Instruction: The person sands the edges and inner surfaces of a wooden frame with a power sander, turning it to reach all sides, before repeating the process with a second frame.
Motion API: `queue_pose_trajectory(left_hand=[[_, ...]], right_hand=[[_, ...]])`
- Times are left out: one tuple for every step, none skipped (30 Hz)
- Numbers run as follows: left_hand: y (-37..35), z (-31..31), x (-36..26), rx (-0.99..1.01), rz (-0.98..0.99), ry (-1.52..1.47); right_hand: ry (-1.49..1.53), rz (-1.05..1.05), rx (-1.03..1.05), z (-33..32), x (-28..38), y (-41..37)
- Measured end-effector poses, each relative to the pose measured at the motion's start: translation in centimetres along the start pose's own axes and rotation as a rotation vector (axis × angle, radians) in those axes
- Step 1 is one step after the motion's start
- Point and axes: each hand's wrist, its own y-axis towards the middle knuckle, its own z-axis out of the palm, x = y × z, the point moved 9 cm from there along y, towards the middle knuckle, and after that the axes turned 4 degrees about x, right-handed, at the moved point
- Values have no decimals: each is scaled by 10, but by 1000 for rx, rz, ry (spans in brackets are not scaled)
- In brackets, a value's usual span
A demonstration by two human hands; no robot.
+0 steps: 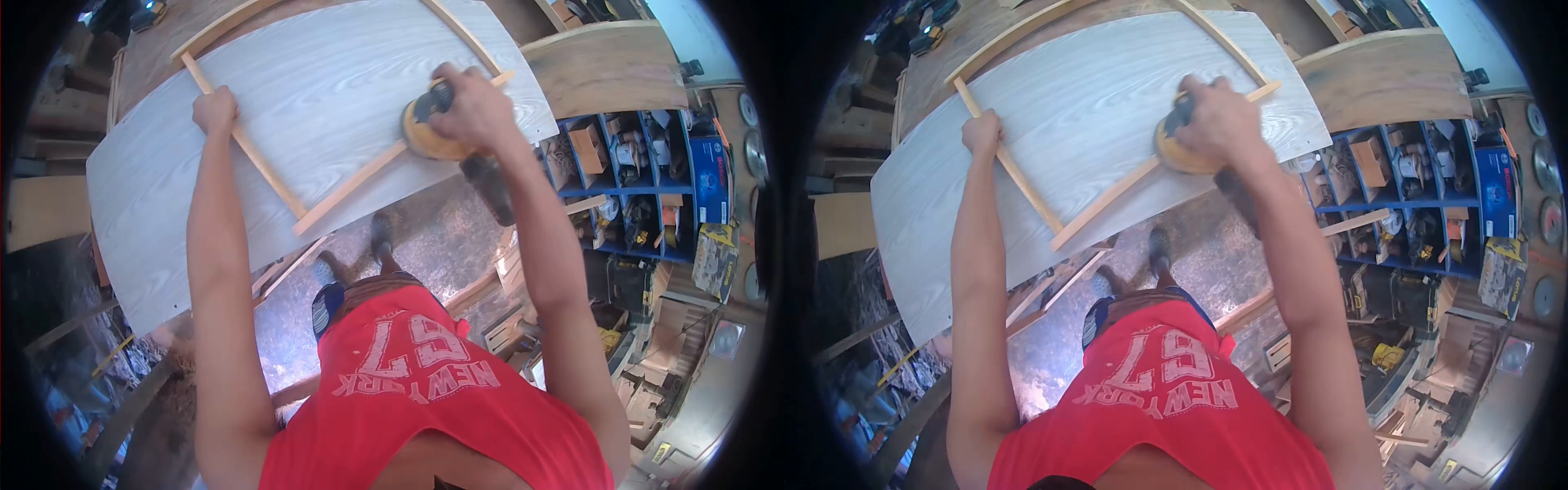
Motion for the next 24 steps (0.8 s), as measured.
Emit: queue_pose_trajectory(left_hand=[[1,1,2,10,6,3],[1,0,2,-4,12,30],[3,-1,-1,-13,26,55],[13,3,7,-25,40,37],[23,8,15,-37,56,14],[23,8,15,-24,77,-29],[19,7,15,-10,92,-66],[16,6,12,7,83,-64],[13,5,11,15,68,-62],[11,4,9,20,75,-54],[9,2,9,20,62,-48],[9,2,7,17,49,-49],[7,3,5,15,48,-49],[6,4,5,22,47,-90],[6,4,6,24,43,-131],[7,3,7,13,34,-128],[9,4,8,37,40,-140],[11,5,10,60,46,-149],[11,4,11,48,35,-138],[9,3,8,43,38,-150],[6,4,7,38,42,-161],[5,3,7,23,34,-150],[4,4,5,28,31,-134],[4,5,5,34,26,-117]], right_hand=[[-7,-37,31,5,18,-10],[8,-85,50,5,39,-22],[25,-126,65,7,59,-34],[39,-181,35,13,77,-43],[49,-235,0,16,92,-49],[104,-281,6,18,105,-56],[161,-330,16,20,114,-61],[168,-308,7,19,113,-59],[194,-347,4,18,117,-57],[222,-390,5,17,118,-57],[229,-386,3,16,110,-52],[220,-360,-19,13,96,-42],[209,-335,-36,9,82,-32],[211,-289,-56,4,64,-22],[168,-246,-38,2,45,-9],[129,-206,-17,0,26,3],[113,-163,-6,-5,6,13],[99,-120,7,-12,-15,23],[92,-98,-6,-16,-37,32],[65,-44,-7,-18,-60,45],[34,-10,-4,-26,-78,51],[28,56,-18,-24,-101,61],[33,69,-15,-26,-120,69],[34,59,12,-29,-133,73]])
